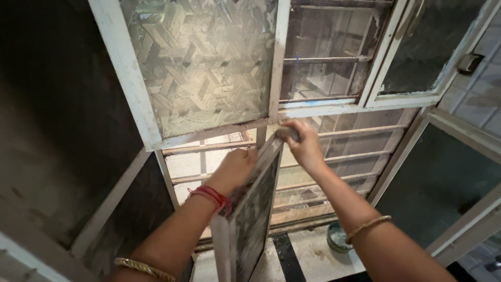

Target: The person scrubs a patterned glass window pane and its metal frame using a steel wool pad and a small bowl of soapy water. They repeatedly dip the pad into the bowl and scrub different sections of the window, including the frame edges and the glass surface.

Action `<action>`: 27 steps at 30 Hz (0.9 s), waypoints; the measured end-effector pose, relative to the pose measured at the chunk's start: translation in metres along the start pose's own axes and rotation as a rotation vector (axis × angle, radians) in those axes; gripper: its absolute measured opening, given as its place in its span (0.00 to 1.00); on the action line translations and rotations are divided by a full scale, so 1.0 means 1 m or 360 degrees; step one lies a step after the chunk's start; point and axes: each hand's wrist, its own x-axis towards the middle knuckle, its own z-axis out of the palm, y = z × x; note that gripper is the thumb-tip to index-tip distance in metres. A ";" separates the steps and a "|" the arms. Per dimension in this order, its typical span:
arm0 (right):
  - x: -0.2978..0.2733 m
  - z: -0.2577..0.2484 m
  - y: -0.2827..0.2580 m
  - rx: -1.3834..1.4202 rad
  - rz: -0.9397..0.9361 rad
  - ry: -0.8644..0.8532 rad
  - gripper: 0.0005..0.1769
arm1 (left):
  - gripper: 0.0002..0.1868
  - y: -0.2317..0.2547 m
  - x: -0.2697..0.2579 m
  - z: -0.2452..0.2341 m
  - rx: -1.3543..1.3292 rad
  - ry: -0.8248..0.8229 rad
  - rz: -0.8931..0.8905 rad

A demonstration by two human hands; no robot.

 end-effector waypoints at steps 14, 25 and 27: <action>-0.020 0.019 -0.028 0.0030 -0.0129 0.0081 0.21 | 0.23 0.015 -0.080 -0.042 -0.1349 -0.0515 -0.0406; -0.047 0.012 -0.067 0.0064 -0.0238 0.0019 0.19 | 0.23 0.005 -0.075 -0.036 -0.0683 -0.0372 0.0073; -0.053 0.012 -0.075 0.0124 -0.0208 0.0007 0.19 | 0.20 0.003 -0.072 -0.036 -0.0439 -0.0339 0.0203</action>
